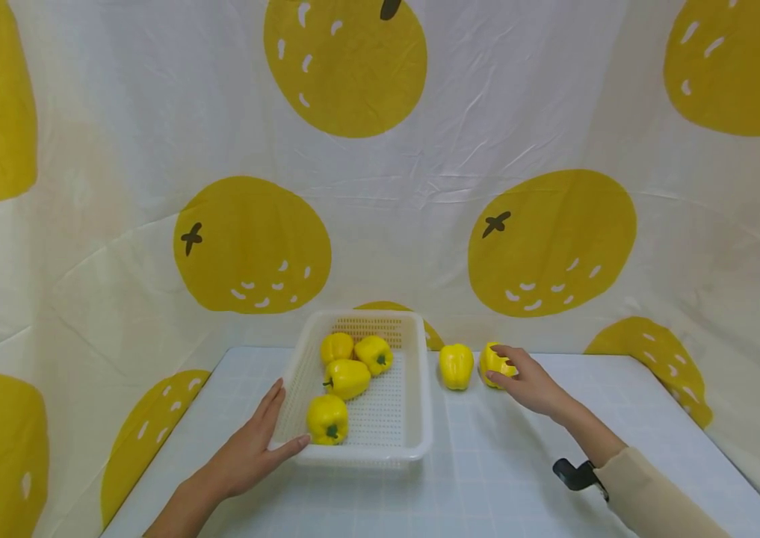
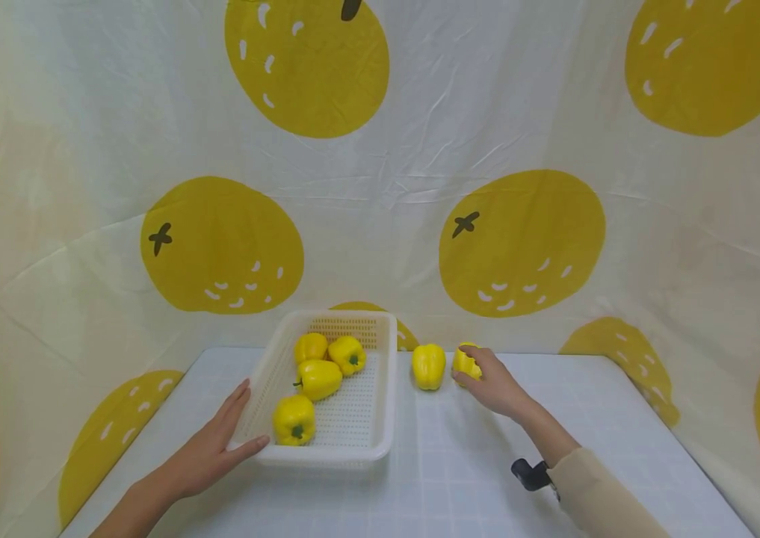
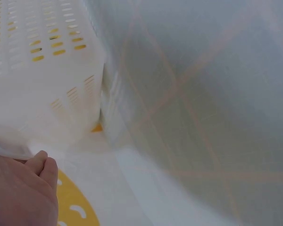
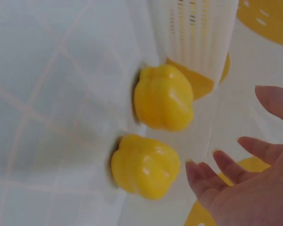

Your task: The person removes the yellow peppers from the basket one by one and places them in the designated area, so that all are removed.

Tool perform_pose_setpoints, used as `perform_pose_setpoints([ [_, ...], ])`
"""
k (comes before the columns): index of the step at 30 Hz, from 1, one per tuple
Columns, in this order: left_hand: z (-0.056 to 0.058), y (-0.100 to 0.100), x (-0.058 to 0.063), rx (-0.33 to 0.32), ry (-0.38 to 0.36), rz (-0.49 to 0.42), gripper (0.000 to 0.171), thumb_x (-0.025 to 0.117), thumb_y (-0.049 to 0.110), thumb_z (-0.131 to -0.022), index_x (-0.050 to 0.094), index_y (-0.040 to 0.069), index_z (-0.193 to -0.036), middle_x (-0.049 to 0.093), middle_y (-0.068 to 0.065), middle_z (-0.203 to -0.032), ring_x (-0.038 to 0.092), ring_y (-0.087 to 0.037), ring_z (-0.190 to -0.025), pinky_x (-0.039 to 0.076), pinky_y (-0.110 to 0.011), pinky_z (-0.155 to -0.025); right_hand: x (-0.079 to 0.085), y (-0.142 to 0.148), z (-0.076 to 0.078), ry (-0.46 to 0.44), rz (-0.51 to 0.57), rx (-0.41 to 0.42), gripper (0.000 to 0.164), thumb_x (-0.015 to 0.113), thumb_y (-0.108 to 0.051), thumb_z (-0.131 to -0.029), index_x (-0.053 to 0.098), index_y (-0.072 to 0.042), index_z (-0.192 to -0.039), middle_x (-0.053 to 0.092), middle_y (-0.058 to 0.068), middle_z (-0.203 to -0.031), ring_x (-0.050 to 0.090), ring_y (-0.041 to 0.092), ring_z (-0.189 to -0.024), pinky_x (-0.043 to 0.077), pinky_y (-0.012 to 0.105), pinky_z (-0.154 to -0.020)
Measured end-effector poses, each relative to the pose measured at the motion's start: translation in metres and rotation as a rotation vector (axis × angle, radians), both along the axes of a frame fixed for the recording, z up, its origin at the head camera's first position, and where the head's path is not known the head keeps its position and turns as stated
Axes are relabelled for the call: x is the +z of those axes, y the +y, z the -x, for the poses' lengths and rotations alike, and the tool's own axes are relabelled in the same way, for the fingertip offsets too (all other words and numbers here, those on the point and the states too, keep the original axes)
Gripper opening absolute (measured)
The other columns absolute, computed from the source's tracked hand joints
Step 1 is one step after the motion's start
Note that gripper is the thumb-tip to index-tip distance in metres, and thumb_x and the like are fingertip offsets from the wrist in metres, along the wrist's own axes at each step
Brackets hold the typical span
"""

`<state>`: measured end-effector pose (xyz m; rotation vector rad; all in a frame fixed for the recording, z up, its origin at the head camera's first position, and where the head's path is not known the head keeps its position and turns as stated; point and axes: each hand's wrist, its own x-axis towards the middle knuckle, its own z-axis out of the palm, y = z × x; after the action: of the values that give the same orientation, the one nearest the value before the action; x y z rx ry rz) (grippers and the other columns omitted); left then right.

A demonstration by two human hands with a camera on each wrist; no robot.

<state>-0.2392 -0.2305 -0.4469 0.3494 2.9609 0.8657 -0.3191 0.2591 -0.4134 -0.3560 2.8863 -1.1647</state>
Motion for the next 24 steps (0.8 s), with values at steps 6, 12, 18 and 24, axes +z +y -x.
perform_pose_setpoints([
  [6, 0.001, -0.001, -0.002, -0.004, 0.006, 0.001, 0.110, 0.056, 0.072, -0.092, 0.007, 0.007, -0.165, 0.000, -0.009, -0.173, 0.023, -0.039, -0.153, 0.027, -0.064, -0.118, 0.004, -0.014, -0.007, 0.023, 0.031, 0.061, 0.061, 0.063, -0.030, -0.102, 0.041, -0.002, -0.151, 0.041, 0.027, -0.152, 0.042, 0.048, -0.136, 0.044, 0.061, -0.108],
  [12, 0.001, 0.000, -0.003, 0.001, -0.004, -0.007, 0.110, 0.056, 0.073, -0.092, 0.006, 0.008, -0.165, -0.001, -0.009, -0.173, 0.022, -0.039, -0.154, 0.026, -0.064, -0.118, 0.010, -0.030, -0.016, 0.039, 0.043, 0.097, 0.059, 0.065, -0.028, -0.101, 0.044, -0.005, -0.150, 0.045, 0.022, -0.151, 0.048, 0.044, -0.133, 0.045, 0.059, -0.108],
  [18, 0.001, 0.000, -0.002, -0.004, 0.005, 0.005, 0.110, 0.056, 0.073, -0.092, 0.006, 0.008, -0.165, -0.001, -0.009, -0.173, 0.023, -0.038, -0.154, 0.027, -0.063, -0.118, 0.014, -0.049, -0.024, 0.097, 0.063, 0.181, 0.057, 0.068, -0.025, -0.099, 0.048, -0.004, -0.148, 0.048, 0.021, -0.148, 0.054, 0.045, -0.127, 0.047, 0.059, -0.105],
  [24, 0.001, -0.002, -0.003, -0.005, 0.004, 0.011, 0.109, 0.055, 0.073, -0.093, 0.005, 0.008, -0.165, -0.002, -0.008, -0.173, 0.022, -0.038, -0.154, 0.027, -0.063, -0.118, 0.017, -0.072, -0.029, 0.102, 0.068, 0.233, 0.057, 0.070, -0.030, -0.098, 0.050, -0.011, -0.148, 0.050, 0.014, -0.149, 0.057, 0.040, -0.126, 0.049, 0.058, -0.103],
])
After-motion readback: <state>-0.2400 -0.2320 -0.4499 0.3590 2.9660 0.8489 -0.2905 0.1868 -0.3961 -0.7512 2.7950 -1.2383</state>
